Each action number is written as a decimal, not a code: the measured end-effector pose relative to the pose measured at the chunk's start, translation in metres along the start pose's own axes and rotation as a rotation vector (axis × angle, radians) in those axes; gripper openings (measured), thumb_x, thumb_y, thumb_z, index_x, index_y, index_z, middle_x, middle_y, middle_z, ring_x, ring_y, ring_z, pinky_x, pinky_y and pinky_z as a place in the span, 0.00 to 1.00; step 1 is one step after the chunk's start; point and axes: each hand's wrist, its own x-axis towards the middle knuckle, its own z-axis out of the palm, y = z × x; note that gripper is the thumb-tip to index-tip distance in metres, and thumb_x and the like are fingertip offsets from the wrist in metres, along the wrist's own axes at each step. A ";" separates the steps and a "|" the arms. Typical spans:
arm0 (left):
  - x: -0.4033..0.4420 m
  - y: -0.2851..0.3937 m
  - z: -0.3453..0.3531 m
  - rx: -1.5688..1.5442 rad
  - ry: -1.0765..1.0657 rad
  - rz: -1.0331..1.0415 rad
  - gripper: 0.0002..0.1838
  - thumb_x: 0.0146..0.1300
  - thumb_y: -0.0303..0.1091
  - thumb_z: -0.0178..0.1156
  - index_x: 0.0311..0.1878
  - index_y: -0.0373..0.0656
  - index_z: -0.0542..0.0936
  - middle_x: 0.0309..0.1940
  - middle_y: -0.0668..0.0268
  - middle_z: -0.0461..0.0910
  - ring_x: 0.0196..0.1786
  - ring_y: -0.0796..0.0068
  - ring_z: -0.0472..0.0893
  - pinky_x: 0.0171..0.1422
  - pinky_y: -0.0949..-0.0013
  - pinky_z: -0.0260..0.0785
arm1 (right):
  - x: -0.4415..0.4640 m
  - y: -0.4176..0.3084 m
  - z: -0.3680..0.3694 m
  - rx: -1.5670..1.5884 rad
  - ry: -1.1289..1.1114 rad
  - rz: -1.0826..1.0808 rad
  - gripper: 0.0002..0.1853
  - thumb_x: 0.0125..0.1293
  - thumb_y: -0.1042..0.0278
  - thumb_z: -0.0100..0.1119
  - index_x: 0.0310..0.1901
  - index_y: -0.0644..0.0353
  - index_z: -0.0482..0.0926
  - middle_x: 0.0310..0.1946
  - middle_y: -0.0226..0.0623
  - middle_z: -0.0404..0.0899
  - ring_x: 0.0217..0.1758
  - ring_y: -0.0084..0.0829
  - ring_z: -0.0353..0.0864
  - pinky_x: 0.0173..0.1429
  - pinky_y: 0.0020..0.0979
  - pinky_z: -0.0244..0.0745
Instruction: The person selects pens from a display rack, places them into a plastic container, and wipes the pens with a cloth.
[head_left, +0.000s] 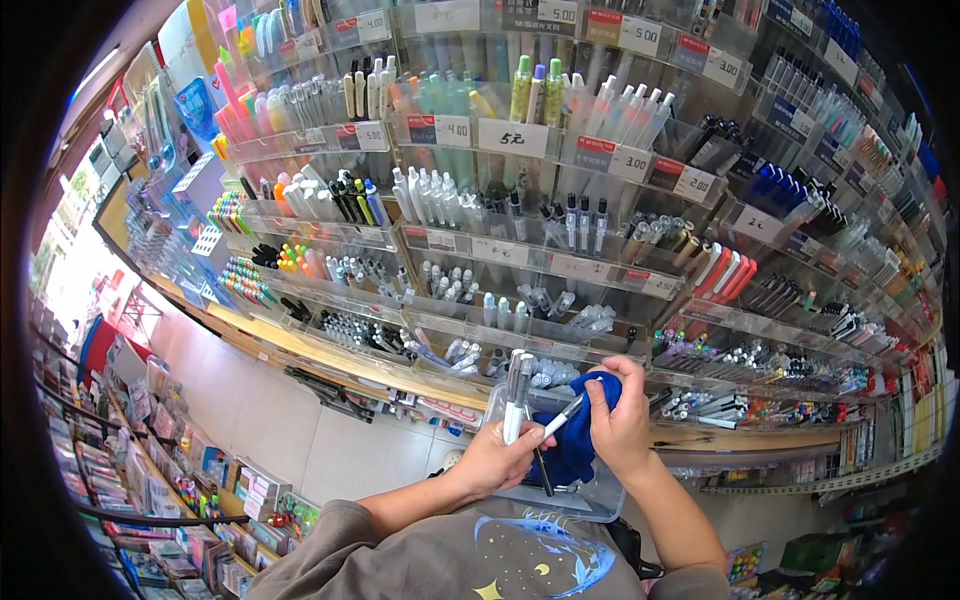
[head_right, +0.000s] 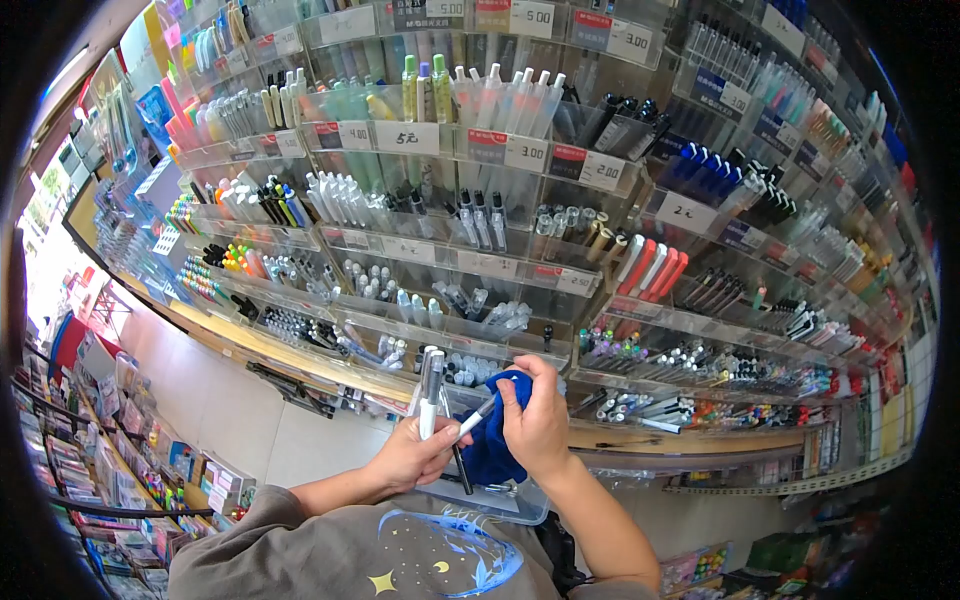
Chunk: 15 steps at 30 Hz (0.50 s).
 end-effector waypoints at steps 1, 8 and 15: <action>0.000 -0.001 0.000 -0.002 0.004 0.001 0.12 0.65 0.37 0.49 0.36 0.37 0.73 0.07 0.74 0.58 0.07 0.86 0.55 0.10 0.80 0.46 | -0.001 -0.003 0.001 -0.017 -0.009 -0.006 0.22 0.54 0.67 0.61 0.48 0.63 0.63 0.36 0.45 0.74 0.36 0.41 0.76 0.40 0.34 0.70; 0.001 -0.003 0.000 -0.009 0.023 0.015 0.12 0.65 0.37 0.49 0.36 0.37 0.73 0.07 0.74 0.58 0.06 0.86 0.55 0.10 0.79 0.46 | -0.005 -0.011 0.003 -0.066 -0.046 0.012 0.23 0.53 0.65 0.63 0.47 0.63 0.64 0.41 0.49 0.71 0.41 0.45 0.74 0.43 0.36 0.69; -0.001 -0.001 -0.001 0.040 -0.060 -0.005 0.13 0.65 0.38 0.49 0.36 0.36 0.73 0.07 0.74 0.58 0.07 0.86 0.54 0.10 0.80 0.46 | 0.006 0.005 -0.004 0.307 0.132 0.204 0.09 0.59 0.72 0.55 0.40 0.63 0.69 0.29 0.33 0.72 0.35 0.26 0.73 0.42 0.25 0.67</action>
